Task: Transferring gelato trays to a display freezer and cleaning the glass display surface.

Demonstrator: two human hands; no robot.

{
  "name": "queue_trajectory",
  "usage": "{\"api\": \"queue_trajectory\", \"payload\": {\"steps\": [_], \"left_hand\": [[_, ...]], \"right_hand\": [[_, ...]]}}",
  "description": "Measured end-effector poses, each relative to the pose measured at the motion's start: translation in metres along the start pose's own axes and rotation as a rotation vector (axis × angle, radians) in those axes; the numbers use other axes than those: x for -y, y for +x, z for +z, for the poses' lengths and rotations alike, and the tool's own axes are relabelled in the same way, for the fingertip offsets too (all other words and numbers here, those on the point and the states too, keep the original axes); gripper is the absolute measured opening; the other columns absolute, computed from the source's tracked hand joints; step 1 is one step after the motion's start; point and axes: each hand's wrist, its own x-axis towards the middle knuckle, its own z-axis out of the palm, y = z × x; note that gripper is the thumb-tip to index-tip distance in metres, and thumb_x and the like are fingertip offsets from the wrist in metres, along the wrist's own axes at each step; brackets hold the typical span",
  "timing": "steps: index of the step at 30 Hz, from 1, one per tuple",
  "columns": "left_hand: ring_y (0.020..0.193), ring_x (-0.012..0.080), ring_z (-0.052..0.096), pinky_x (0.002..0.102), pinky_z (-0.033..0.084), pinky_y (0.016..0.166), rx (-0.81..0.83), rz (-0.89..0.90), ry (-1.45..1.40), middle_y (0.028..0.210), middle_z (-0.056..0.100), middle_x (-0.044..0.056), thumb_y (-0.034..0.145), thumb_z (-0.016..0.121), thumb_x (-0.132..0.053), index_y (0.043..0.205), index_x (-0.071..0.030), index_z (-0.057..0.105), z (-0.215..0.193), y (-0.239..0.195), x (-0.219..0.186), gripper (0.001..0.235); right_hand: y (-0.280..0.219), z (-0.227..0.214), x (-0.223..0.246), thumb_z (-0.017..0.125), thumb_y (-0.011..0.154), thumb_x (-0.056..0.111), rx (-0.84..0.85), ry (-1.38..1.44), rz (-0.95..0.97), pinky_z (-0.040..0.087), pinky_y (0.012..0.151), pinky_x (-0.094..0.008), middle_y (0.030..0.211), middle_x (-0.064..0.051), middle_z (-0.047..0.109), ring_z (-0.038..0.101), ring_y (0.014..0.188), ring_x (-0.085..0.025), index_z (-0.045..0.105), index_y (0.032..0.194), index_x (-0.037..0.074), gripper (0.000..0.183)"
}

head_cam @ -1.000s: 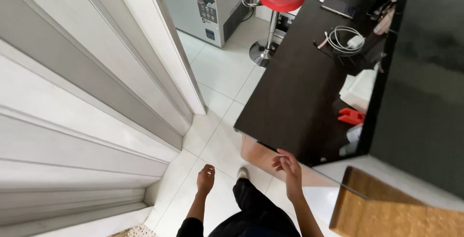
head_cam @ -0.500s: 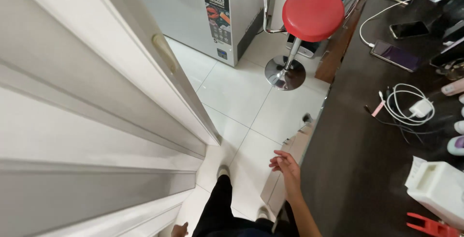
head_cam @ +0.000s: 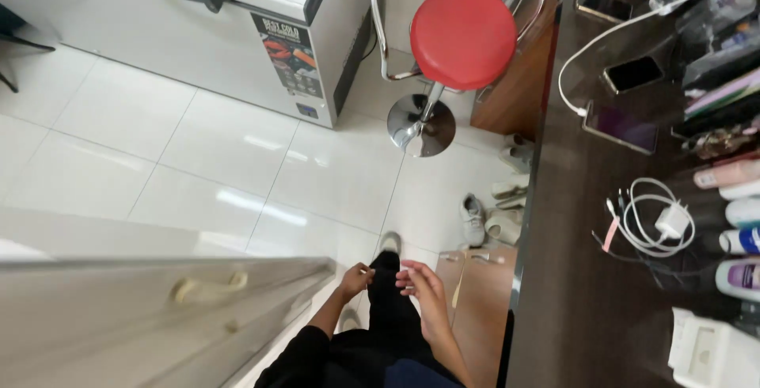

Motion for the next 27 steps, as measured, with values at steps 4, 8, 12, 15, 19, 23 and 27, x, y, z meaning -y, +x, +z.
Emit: {"api": "queue_trajectory", "payload": {"steps": [4,8,12,15,19,23,27], "left_hand": [[0.09,0.0276,0.073,0.038,0.059,0.079,-0.016,0.14,0.235,0.098,0.076,0.019,0.092,0.068,-0.039,0.106,-0.003,0.066,-0.003,0.081,-0.076,0.039],[0.117,0.0334,0.064,0.045,0.051,0.099,-0.057,0.058,0.642,0.122,0.071,0.016,0.091,0.071,-0.043,0.114,-0.006,0.07,-0.082,0.141,-0.115,0.043],[0.118,0.0363,0.064,0.05,0.051,0.1,-0.531,-0.277,0.445,0.124,0.07,0.017,0.093,0.065,-0.044,0.123,-0.006,0.066,-0.189,0.147,-0.143,0.048],[0.106,0.0332,0.07,0.043,0.055,0.095,-0.78,-0.11,0.222,0.11,0.076,0.02,0.095,0.067,-0.047,0.114,-0.004,0.073,-0.251,0.139,-0.152,0.048],[0.089,0.0284,0.069,0.042,0.056,0.085,-0.77,-0.124,-0.391,0.107,0.076,0.02,0.096,0.064,-0.042,0.119,-0.001,0.068,-0.304,0.1,-0.177,0.047],[0.087,0.0209,0.066,0.038,0.051,0.084,-0.883,-0.118,-0.556,0.107,0.074,0.011,0.098,0.059,-0.041,0.124,-0.005,0.064,-0.347,0.042,-0.193,0.046],[0.095,0.0219,0.068,0.039,0.051,0.087,-0.995,-0.097,-0.707,0.113,0.075,0.012,0.097,0.059,-0.043,0.128,-0.004,0.064,-0.406,0.004,-0.188,0.05]], "right_hand": [[0.096,-0.023,-0.005,0.054,0.1,0.018,0.025,-0.04,0.065,0.053,0.075,-0.028,0.099,-0.008,0.074,0.069,0.086,-0.015,0.069,0.122,0.002,0.031],[0.227,-0.055,0.035,0.054,0.1,0.02,-0.009,-0.056,0.2,0.052,0.074,-0.028,0.1,-0.008,0.074,0.069,0.088,-0.016,0.069,0.124,0.005,0.031],[0.344,-0.065,0.137,0.056,0.101,0.022,-0.043,-0.171,0.043,0.051,0.076,-0.03,0.103,-0.008,0.073,0.068,0.09,-0.016,0.068,0.125,0.005,0.032],[0.432,-0.036,0.192,0.053,0.103,0.023,-0.029,-0.283,-0.031,0.051,0.077,-0.03,0.104,-0.007,0.073,0.067,0.09,-0.015,0.068,0.125,0.005,0.032],[0.521,0.086,0.25,0.053,0.102,0.022,0.154,-0.45,-0.046,0.05,0.079,-0.028,0.105,-0.005,0.073,0.066,0.093,-0.013,0.066,0.126,0.007,0.031],[0.555,0.223,0.233,0.053,0.102,0.021,0.487,-0.489,-0.039,0.051,0.083,-0.028,0.105,-0.004,0.072,0.064,0.095,-0.012,0.068,0.125,0.006,0.031],[0.573,0.356,0.177,0.055,0.102,0.021,0.746,-0.521,0.077,0.052,0.08,-0.029,0.101,-0.006,0.073,0.066,0.092,-0.014,0.069,0.123,0.006,0.03]]}}
